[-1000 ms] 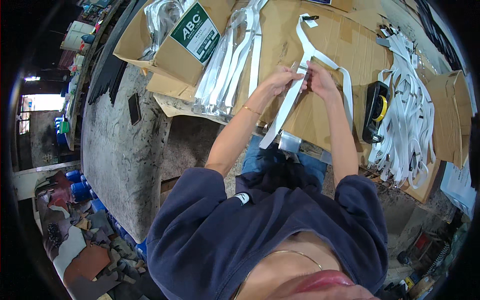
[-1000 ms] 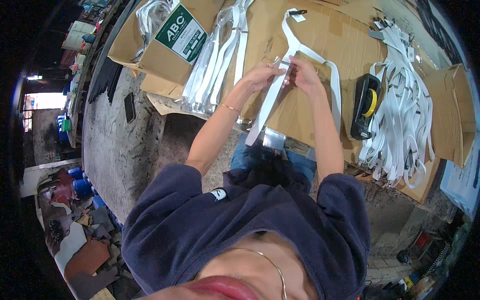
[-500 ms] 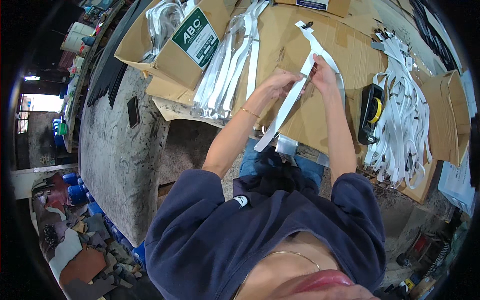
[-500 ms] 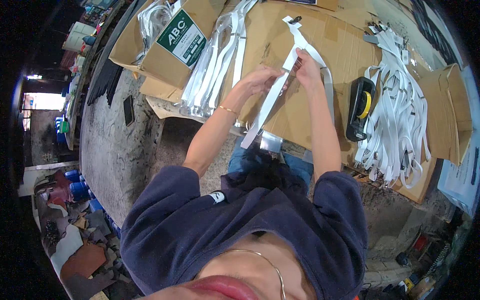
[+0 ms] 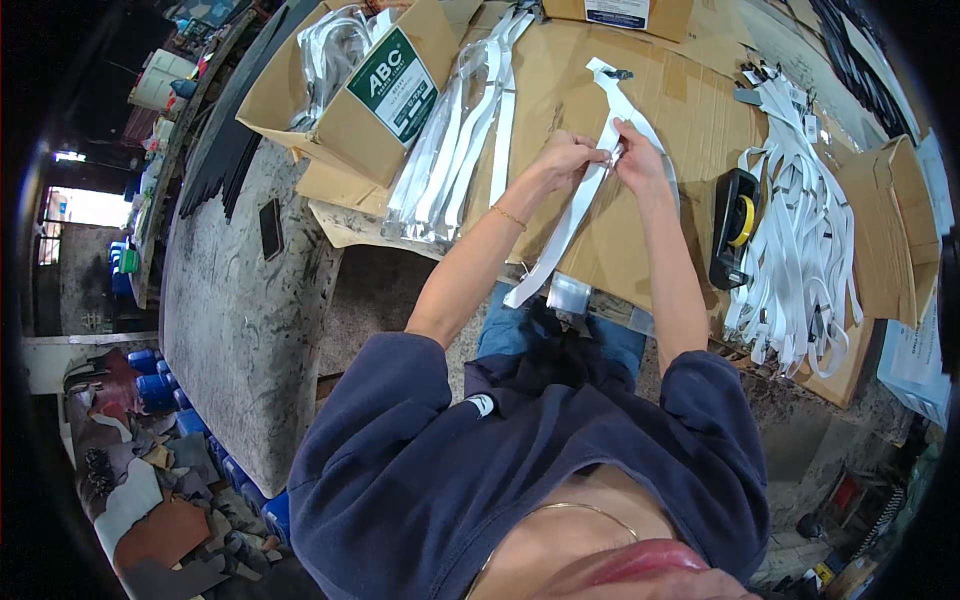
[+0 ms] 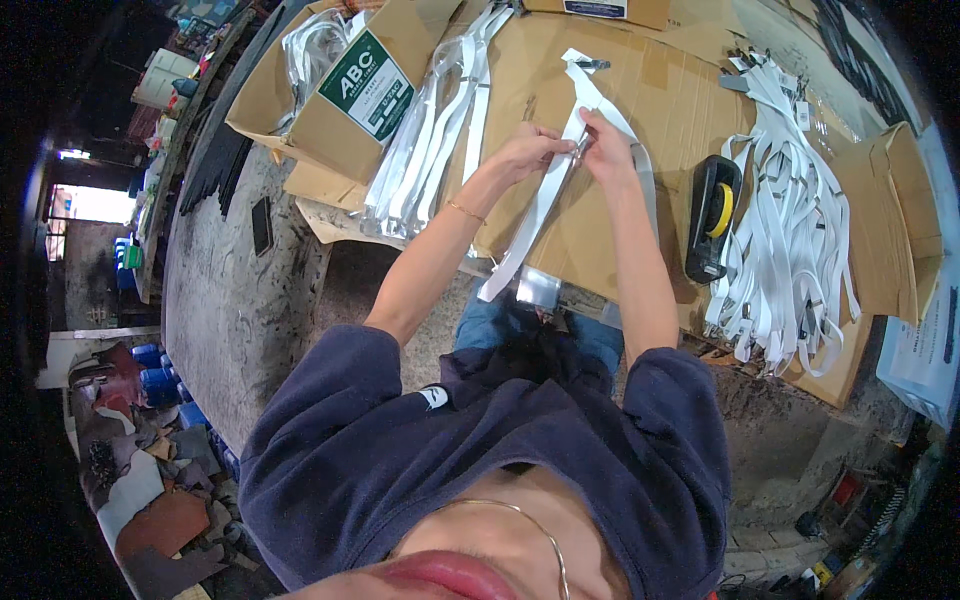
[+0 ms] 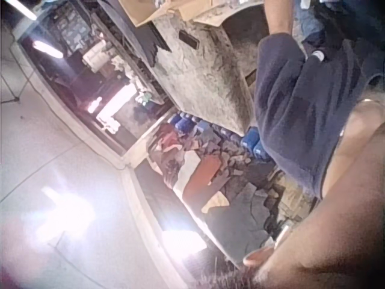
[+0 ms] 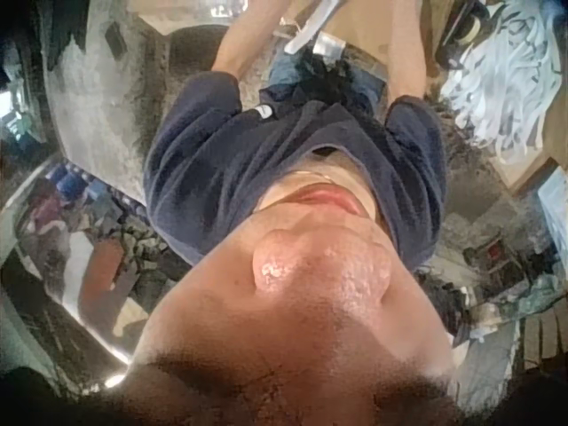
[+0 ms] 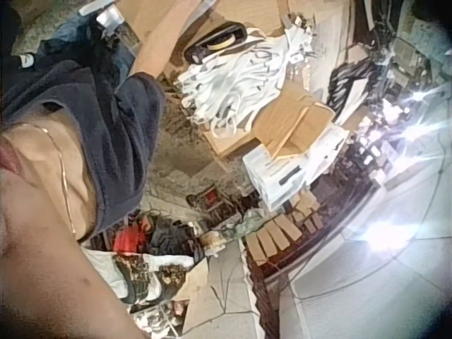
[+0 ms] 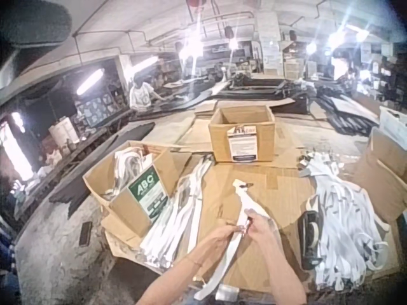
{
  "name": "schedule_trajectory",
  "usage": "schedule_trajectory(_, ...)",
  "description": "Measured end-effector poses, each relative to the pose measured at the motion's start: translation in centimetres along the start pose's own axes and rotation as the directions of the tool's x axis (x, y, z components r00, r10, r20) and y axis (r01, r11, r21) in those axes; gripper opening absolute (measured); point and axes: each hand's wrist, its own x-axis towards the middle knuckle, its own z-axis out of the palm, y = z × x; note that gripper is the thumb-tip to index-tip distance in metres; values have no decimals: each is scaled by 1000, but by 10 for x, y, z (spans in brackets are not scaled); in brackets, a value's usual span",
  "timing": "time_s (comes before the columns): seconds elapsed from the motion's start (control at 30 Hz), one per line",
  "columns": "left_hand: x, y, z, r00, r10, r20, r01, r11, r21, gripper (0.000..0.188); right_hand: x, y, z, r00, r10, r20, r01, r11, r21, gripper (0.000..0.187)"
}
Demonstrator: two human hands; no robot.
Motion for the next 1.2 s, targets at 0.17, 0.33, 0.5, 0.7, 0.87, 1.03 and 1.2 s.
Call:
schedule_trajectory(0.17, 8, 13, 16, 998, 31, -52, -33, 999, -41, 14, 6, 7, -28, 957, 15, 290, -24, 999, 28, 6)
schedule_trajectory(0.33, 9, 10, -16, 998, -14, -54, 14, 1000, -11, 13, -31, -24, 13, 981, -194, 5, 136, 668, -732, 27)
schedule_trajectory(0.5, 3, 31, 36, 994, -45, 99, 35, 995, 94, 9, 45, -87, -59, 970, -212, 115, 155, 180, -971, 42)
schedule_trajectory(0.7, -3, 22, 4, 991, -98, 94, 99, 995, -6, 8, 11, -76, 3, 959, 102, 265, 162, 569, -806, 24)
schedule_trajectory(0.87, 6, 24, -2, 989, -76, 124, 69, 996, 59, 13, 8, -77, 11, 922, 64, 381, 296, 517, -803, 29)
schedule_trajectory(1.03, -6, 38, 11, 986, -71, 152, 53, 992, 116, 21, 6, -80, 7, 930, -67, 361, 354, 427, -832, 37)
schedule_trajectory(1.2, -26, 59, 19, 973, -168, 159, 129, 965, 230, 23, -3, -85, 10, 929, -52, 367, 345, 482, -805, 44)
